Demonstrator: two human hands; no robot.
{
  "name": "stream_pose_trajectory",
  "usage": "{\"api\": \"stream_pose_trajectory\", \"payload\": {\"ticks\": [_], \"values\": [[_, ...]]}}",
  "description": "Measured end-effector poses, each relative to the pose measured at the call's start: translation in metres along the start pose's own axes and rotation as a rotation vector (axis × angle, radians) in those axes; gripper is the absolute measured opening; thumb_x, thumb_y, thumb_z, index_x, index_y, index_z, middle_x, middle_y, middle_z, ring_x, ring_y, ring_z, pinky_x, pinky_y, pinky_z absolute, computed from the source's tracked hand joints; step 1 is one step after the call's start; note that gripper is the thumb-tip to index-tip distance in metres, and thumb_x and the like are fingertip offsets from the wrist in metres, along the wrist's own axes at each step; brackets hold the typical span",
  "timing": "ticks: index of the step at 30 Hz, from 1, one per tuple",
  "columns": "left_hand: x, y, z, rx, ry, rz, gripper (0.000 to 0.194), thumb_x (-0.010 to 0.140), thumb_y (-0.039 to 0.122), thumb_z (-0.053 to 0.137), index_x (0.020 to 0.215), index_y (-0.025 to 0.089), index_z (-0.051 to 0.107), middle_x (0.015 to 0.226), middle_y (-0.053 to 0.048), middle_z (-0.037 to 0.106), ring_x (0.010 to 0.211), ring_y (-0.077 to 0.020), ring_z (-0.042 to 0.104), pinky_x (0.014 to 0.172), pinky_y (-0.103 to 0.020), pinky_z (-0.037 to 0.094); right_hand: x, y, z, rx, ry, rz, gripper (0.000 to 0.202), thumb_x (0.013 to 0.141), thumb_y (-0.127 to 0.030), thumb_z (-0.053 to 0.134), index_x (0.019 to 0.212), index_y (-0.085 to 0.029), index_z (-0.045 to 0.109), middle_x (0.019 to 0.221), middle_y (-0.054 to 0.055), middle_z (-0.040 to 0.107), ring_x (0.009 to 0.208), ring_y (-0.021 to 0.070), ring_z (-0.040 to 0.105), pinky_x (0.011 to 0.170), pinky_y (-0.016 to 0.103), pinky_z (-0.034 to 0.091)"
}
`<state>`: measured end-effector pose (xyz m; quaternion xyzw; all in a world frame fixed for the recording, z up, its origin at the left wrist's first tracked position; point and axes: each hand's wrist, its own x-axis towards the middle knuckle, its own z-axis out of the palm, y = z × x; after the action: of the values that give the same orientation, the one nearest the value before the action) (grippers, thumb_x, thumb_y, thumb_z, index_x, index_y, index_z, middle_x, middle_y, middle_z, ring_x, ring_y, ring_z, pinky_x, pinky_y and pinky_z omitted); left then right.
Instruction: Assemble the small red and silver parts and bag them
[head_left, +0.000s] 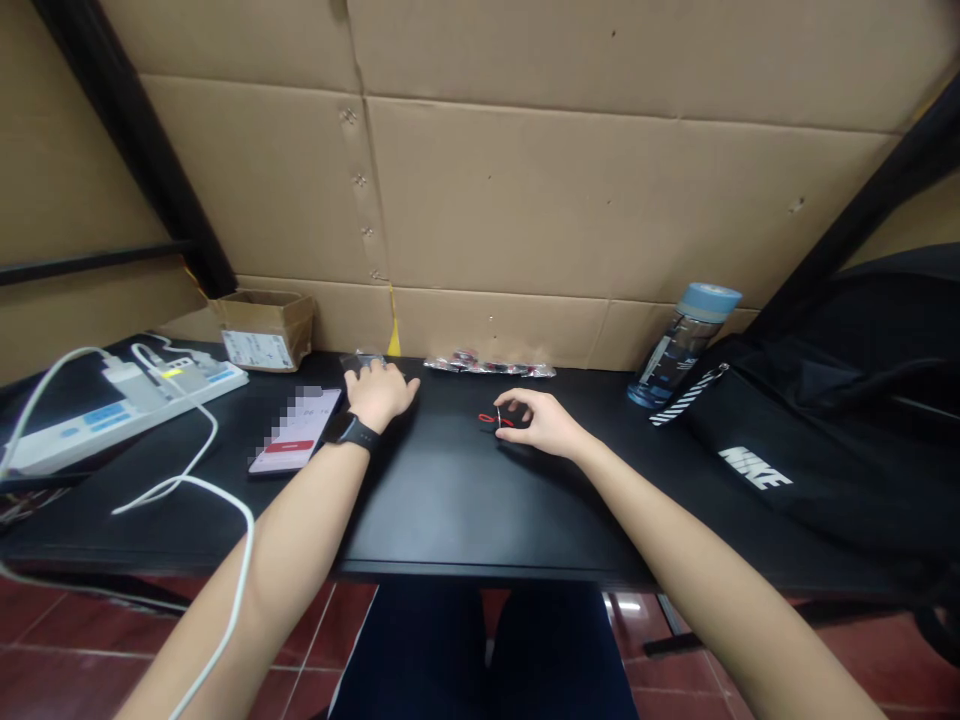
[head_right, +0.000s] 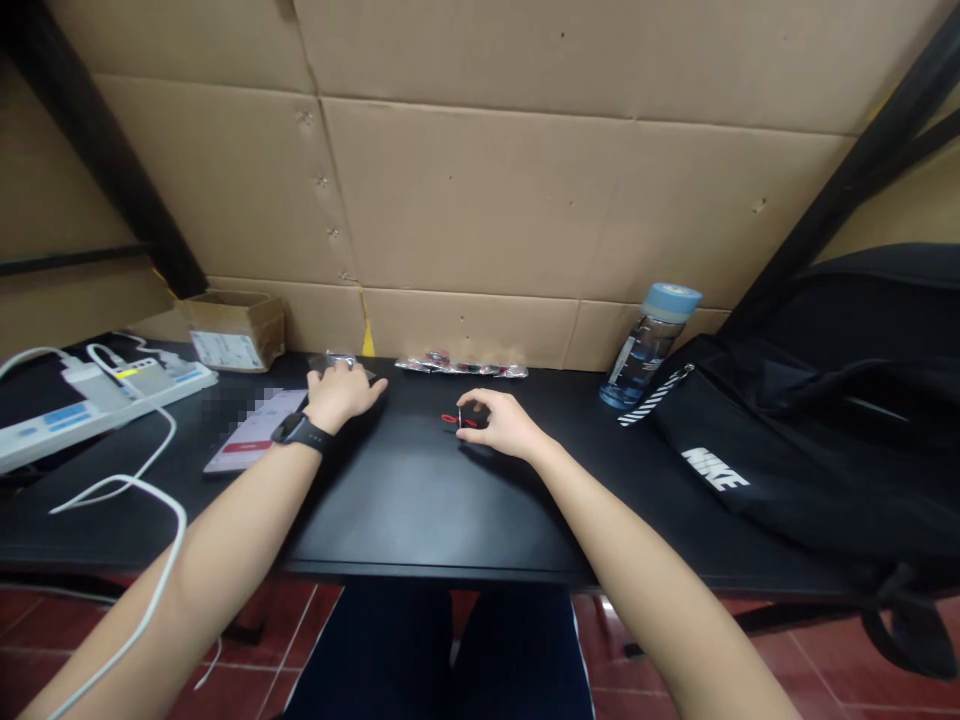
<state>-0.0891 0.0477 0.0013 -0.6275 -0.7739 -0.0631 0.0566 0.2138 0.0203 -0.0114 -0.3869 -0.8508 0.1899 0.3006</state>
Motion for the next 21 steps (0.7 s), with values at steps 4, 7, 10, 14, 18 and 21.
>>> {"api": "stream_pose_trajectory", "payload": {"ticks": [4,7,10,14,18,21], "values": [[-0.008,0.006,-0.004,-0.009,-0.137,0.049,0.071,0.093,0.064,0.035,0.129,0.011,0.064,0.138,-0.026,0.059,0.124,-0.0418,0.057,0.103,-0.055,0.038,-0.001,-0.002,-0.001,0.02,-0.011,0.024,0.042,0.073,-0.034,0.081,0.112,-0.025,0.069,0.105,0.003,0.073,0.094,0.0192,0.067,0.075,0.029,0.051],[-0.012,0.005,-0.013,0.002,-0.19,0.084,0.065,0.092,0.064,0.038,0.121,0.014,0.069,0.132,-0.024,0.064,0.118,-0.0408,0.062,0.098,-0.052,0.043,-0.002,-0.003,-0.001,0.036,-0.019,0.029,0.041,0.073,-0.033,0.081,0.111,-0.025,0.068,0.108,0.003,0.073,0.099,0.0203,0.067,0.076,0.03,0.051],[-0.017,0.006,-0.021,0.013,-0.134,0.123,0.062,0.092,0.062,0.037,0.112,0.014,0.072,0.116,-0.024,0.071,0.109,-0.0398,0.067,0.092,-0.05,0.048,-0.002,-0.002,-0.001,0.044,-0.023,0.026,0.041,0.073,-0.033,0.081,0.111,-0.025,0.068,0.108,0.004,0.074,0.1,0.0206,0.068,0.078,0.031,0.052],[-0.024,0.009,-0.025,0.032,-0.02,0.173,0.053,0.092,0.056,0.045,0.113,0.015,0.069,0.113,-0.022,0.072,0.105,-0.0384,0.069,0.089,-0.049,0.05,-0.002,-0.003,0.0,0.059,-0.029,0.032,0.041,0.073,-0.032,0.081,0.111,-0.026,0.068,0.105,0.003,0.074,0.097,0.0201,0.069,0.079,0.031,0.052],[-0.028,0.011,-0.023,0.056,-0.092,0.194,0.044,0.086,0.051,0.058,0.115,0.019,0.067,0.121,-0.017,0.07,0.108,-0.0369,0.068,0.09,-0.048,0.051,-0.001,-0.005,0.0,0.074,-0.035,0.033,0.041,0.072,-0.03,0.081,0.11,-0.025,0.068,0.103,0.003,0.075,0.096,0.0199,0.069,0.078,0.03,0.052],[-0.029,0.011,-0.023,0.089,-0.152,0.21,0.038,0.086,0.045,0.059,0.112,0.019,0.069,0.123,-0.016,0.07,0.11,-0.0365,0.067,0.092,-0.048,0.051,-0.001,-0.006,0.001,0.082,-0.04,0.02,0.041,0.071,-0.028,0.082,0.109,-0.024,0.068,0.104,0.002,0.075,0.096,0.0192,0.069,0.077,0.029,0.051]]}}
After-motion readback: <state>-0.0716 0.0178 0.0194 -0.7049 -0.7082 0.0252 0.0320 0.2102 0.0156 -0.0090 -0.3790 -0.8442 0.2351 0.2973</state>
